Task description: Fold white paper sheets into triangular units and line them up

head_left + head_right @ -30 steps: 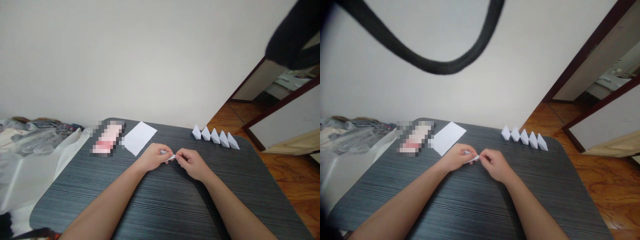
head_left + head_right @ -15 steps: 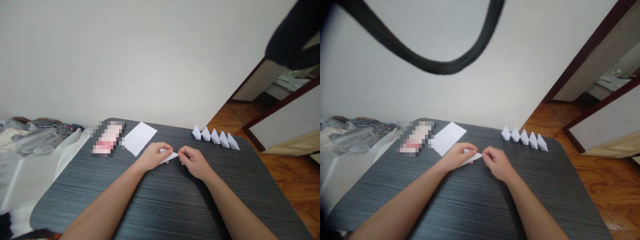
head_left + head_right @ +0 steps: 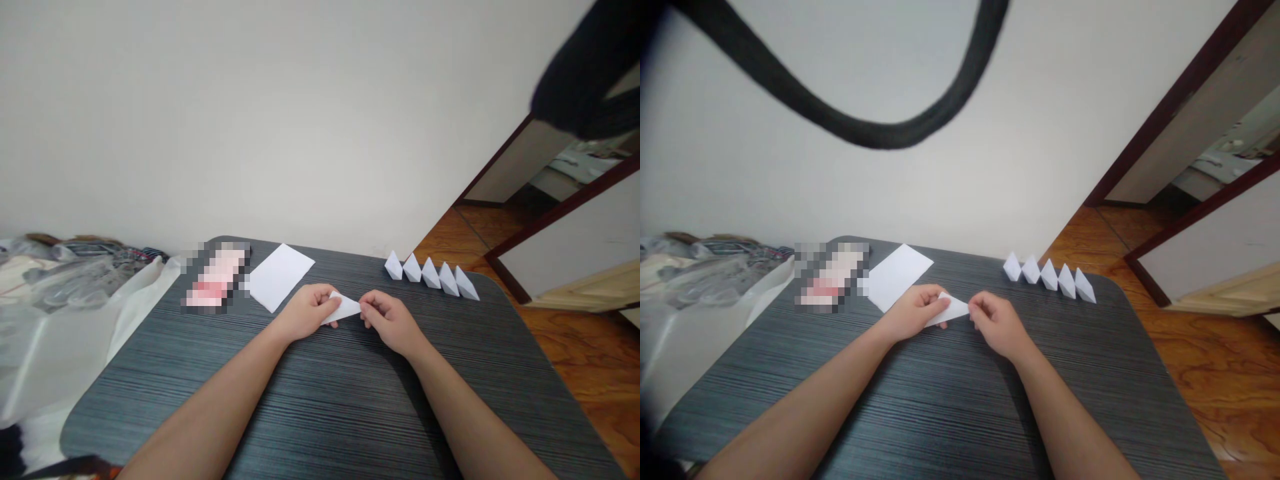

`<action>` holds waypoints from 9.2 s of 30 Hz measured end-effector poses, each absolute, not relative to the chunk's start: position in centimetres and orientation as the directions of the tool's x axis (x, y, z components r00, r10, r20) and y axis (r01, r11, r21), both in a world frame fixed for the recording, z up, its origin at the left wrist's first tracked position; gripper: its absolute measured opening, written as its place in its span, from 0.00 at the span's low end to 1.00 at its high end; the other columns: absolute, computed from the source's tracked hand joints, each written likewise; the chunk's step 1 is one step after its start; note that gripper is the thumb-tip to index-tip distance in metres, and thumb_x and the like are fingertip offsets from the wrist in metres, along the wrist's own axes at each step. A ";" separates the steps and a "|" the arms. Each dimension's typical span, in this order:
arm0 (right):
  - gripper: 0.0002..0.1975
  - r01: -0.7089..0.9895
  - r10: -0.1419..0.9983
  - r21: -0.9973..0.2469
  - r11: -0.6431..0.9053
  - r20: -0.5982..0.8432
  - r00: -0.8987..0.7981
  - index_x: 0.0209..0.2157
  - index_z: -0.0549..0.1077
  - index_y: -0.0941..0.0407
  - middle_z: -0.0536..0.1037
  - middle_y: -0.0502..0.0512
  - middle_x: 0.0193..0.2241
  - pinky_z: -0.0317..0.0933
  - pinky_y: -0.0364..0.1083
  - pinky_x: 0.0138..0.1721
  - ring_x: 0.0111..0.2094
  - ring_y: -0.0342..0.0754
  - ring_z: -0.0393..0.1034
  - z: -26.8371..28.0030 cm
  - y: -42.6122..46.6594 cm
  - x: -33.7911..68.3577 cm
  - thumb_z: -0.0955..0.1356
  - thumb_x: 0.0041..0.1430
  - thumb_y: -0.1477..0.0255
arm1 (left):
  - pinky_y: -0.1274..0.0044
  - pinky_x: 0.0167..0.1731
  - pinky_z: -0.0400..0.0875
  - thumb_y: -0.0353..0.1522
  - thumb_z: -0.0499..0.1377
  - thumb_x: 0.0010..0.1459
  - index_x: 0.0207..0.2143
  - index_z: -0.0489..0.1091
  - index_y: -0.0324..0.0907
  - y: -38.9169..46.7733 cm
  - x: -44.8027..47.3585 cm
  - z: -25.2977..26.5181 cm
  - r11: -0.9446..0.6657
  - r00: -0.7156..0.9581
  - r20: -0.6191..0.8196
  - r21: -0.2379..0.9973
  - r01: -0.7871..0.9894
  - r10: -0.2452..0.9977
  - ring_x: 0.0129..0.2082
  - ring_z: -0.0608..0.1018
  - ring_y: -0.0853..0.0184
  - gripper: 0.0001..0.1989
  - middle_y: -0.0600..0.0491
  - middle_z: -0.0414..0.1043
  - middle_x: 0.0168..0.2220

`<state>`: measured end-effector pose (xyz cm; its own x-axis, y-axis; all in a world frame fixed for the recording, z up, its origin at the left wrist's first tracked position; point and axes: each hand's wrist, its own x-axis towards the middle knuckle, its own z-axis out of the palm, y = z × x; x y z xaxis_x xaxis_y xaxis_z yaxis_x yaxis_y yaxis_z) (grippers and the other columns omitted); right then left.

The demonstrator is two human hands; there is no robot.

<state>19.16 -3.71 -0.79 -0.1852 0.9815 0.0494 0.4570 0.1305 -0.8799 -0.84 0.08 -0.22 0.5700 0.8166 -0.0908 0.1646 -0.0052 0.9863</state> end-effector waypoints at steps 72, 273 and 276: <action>0.10 0.184 0.980 -0.963 0.196 0.200 0.003 0.40 0.65 0.54 0.74 0.55 0.35 0.63 0.47 0.37 0.36 0.48 0.70 -2.4 -3.2 19.0 0.67 0.56 0.69 | 0.80 0.24 0.59 0.36 0.47 0.61 0.31 0.66 0.40 -0.1 -1.0 -0.1 -0.289 0.528 0.063 0.888 0.358 0.847 0.21 0.69 0.72 0.12 0.57 0.66 0.20; 0.10 0.519 0.962 -0.814 0.260 0.171 -0.213 0.26 0.71 0.56 0.70 0.50 0.23 0.57 0.42 0.28 0.26 0.43 0.63 -0.2 -3.9 18.0 0.64 0.59 0.69 | 0.82 0.21 0.62 0.37 0.54 0.55 0.33 0.72 0.37 -0.7 -0.3 0.8 -0.100 0.545 -0.064 0.959 0.265 0.836 0.18 0.70 0.73 0.12 0.55 0.69 0.17; 0.10 0.516 0.965 -0.821 0.245 0.154 -0.213 0.26 0.71 0.56 0.71 0.50 0.22 0.57 0.42 0.27 0.25 0.43 0.63 -0.2 -3.9 18.0 0.63 0.59 0.69 | 0.82 0.21 0.62 0.37 0.53 0.56 0.31 0.73 0.37 -0.7 -0.4 0.9 -0.109 0.562 -0.061 0.958 0.264 0.825 0.18 0.70 0.73 0.13 0.55 0.69 0.18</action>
<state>18.02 -3.88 -0.22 -0.2131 0.9648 0.1542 0.5163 0.2452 -0.8206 -0.38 -0.65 0.89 0.5620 0.8249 -0.0610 0.2637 -0.1087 0.9585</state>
